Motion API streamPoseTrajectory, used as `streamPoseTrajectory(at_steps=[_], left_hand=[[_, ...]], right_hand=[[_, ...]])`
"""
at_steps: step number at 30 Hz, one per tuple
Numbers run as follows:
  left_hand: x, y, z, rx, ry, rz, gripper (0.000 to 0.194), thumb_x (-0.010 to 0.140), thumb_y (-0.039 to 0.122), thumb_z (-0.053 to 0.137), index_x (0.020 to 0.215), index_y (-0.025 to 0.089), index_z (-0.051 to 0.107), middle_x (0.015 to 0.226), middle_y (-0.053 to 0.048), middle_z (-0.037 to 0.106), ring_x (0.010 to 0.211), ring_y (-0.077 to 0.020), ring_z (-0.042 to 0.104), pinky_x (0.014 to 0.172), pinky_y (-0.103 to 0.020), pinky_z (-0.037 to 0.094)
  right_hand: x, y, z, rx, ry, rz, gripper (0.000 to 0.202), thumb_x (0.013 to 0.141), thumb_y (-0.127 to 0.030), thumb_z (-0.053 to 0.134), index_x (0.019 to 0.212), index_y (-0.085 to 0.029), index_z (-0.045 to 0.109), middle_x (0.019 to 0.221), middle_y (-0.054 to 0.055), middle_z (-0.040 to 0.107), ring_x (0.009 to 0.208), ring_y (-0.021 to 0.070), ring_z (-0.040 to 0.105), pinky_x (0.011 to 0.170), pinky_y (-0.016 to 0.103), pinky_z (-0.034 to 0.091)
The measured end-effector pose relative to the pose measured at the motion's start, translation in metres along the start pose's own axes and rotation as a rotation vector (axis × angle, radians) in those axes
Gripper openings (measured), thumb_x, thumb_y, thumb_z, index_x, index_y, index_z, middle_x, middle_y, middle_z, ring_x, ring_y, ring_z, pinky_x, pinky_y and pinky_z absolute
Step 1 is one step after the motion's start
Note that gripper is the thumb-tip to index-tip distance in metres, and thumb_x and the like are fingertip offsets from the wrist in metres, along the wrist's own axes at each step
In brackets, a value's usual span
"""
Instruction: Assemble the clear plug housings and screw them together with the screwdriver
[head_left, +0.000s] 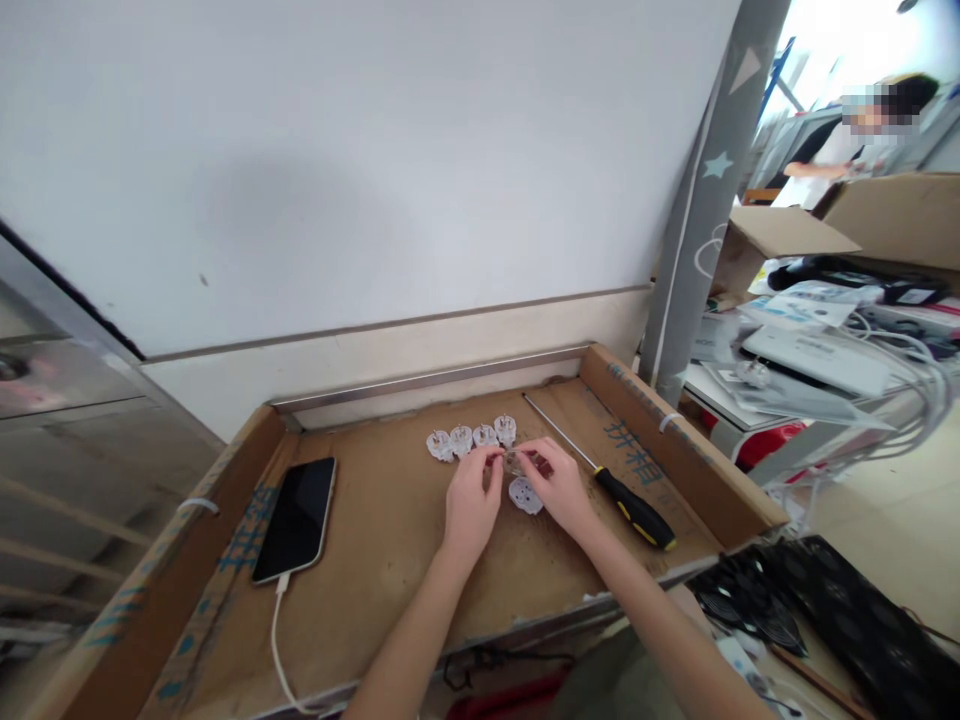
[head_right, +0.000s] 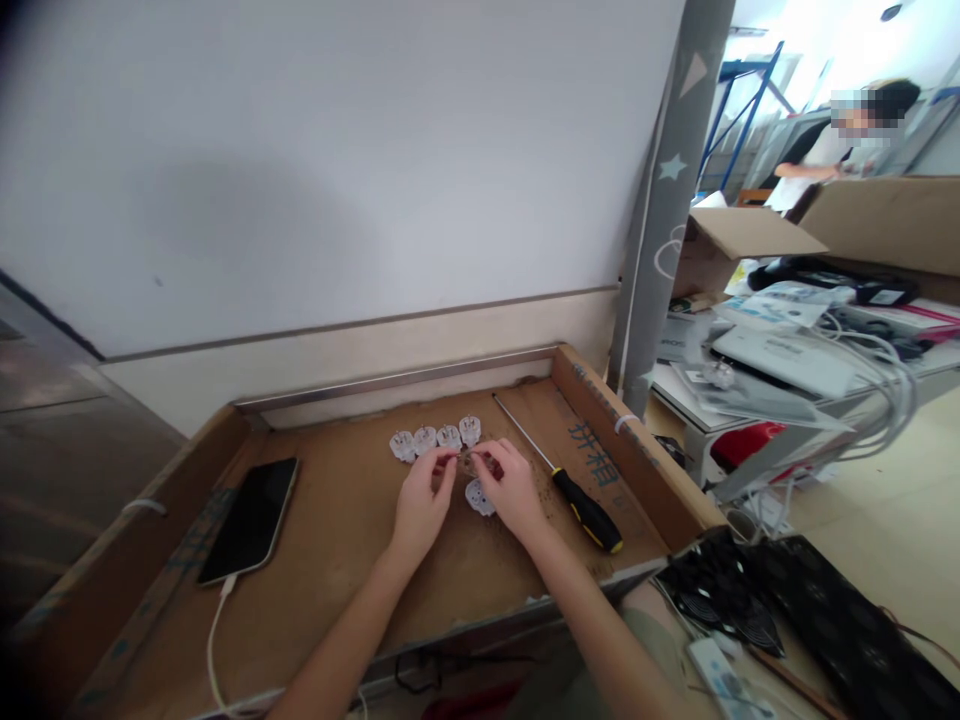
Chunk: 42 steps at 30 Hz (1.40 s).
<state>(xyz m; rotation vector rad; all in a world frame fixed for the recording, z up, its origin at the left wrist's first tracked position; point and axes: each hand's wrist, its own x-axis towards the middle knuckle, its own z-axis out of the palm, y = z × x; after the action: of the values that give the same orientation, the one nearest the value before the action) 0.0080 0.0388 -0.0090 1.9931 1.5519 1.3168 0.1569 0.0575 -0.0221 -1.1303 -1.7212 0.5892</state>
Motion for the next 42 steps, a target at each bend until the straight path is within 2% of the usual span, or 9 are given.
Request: streamPoseTrajectory(at_steps=[5, 9, 13, 19, 24, 37, 42], left_hand=[[-0.001, 0.001, 0.0, 0.02, 0.015, 0.046, 0.018, 0.092, 0.027, 0.042, 0.099, 0.021, 0.058, 0.098, -0.006, 0.064, 0.095, -0.0183, 0.06, 0.085, -0.034, 0.047], [0.001, 0.004, 0.0, -0.039, 0.019, 0.029, 0.021, 0.09, 0.031, 0.047, 0.105, 0.021, 0.058, 0.102, -0.006, 0.065, 0.094, -0.0184, 0.06, 0.084, -0.034, 0.048], [0.002, 0.004, 0.0, -0.039, 0.013, 0.027, 0.018, 0.089, 0.032, 0.05, 0.098, 0.022, 0.062, 0.096, -0.005, 0.066, 0.091, -0.0184, 0.061, 0.082, -0.034, 0.049], [0.0, 0.005, -0.003, 0.023, 0.118, 0.081, 0.016, 0.088, 0.031, 0.052, 0.094, 0.021, 0.062, 0.091, -0.004, 0.066, 0.087, -0.0179, 0.06, 0.081, -0.033, 0.048], [-0.001, 0.009, -0.003, 0.109, 0.027, 0.199, 0.012, 0.087, 0.025, 0.052, 0.092, 0.022, 0.063, 0.092, -0.003, 0.067, 0.089, -0.0179, 0.06, 0.082, -0.032, 0.047], [-0.001, 0.007, -0.003, 0.242, 0.025, 0.207, 0.014, 0.086, 0.025, 0.053, 0.092, 0.023, 0.065, 0.089, -0.003, 0.067, 0.085, -0.0192, 0.059, 0.079, -0.033, 0.047], [-0.001, 0.007, -0.002, 0.16, -0.015, 0.183, 0.018, 0.088, 0.026, 0.051, 0.101, 0.025, 0.064, 0.093, -0.002, 0.068, 0.087, -0.0183, 0.061, 0.081, -0.032, 0.047]], right_hand=[[0.0, 0.001, 0.0, 0.022, 0.0, 0.005, 0.03, 0.091, -0.039, 0.048, 0.098, -0.011, 0.058, 0.09, 0.004, 0.058, 0.076, 0.0076, 0.054, 0.07, 0.024, 0.05], [0.0, -0.001, 0.0, 0.046, 0.002, 0.016, 0.03, 0.091, -0.039, 0.048, 0.097, -0.011, 0.058, 0.091, 0.005, 0.058, 0.077, 0.0076, 0.054, 0.071, 0.025, 0.05], [0.0, -0.001, 0.002, 0.104, 0.008, 0.05, 0.03, 0.09, -0.039, 0.049, 0.097, -0.011, 0.058, 0.091, 0.005, 0.058, 0.076, 0.0073, 0.054, 0.07, 0.024, 0.05], [0.002, 0.008, 0.004, 0.263, 0.071, 0.169, 0.036, 0.09, -0.04, 0.049, 0.112, -0.012, 0.053, 0.092, 0.005, 0.057, 0.073, 0.0073, 0.054, 0.065, 0.023, 0.051], [0.006, 0.015, 0.006, 0.407, 0.026, 0.277, 0.037, 0.09, -0.039, 0.048, 0.116, -0.013, 0.051, 0.093, 0.005, 0.057, 0.073, 0.0073, 0.055, 0.062, 0.021, 0.051], [0.008, 0.01, 0.005, 0.562, -0.119, 0.357, 0.035, 0.089, -0.035, 0.052, 0.114, -0.012, 0.053, 0.1, 0.007, 0.058, 0.082, 0.0096, 0.057, 0.071, 0.026, 0.053], [0.009, 0.007, 0.003, 0.6, -0.116, 0.401, 0.034, 0.089, -0.035, 0.052, 0.115, -0.012, 0.053, 0.103, 0.007, 0.057, 0.085, 0.0107, 0.057, 0.073, 0.027, 0.053]])
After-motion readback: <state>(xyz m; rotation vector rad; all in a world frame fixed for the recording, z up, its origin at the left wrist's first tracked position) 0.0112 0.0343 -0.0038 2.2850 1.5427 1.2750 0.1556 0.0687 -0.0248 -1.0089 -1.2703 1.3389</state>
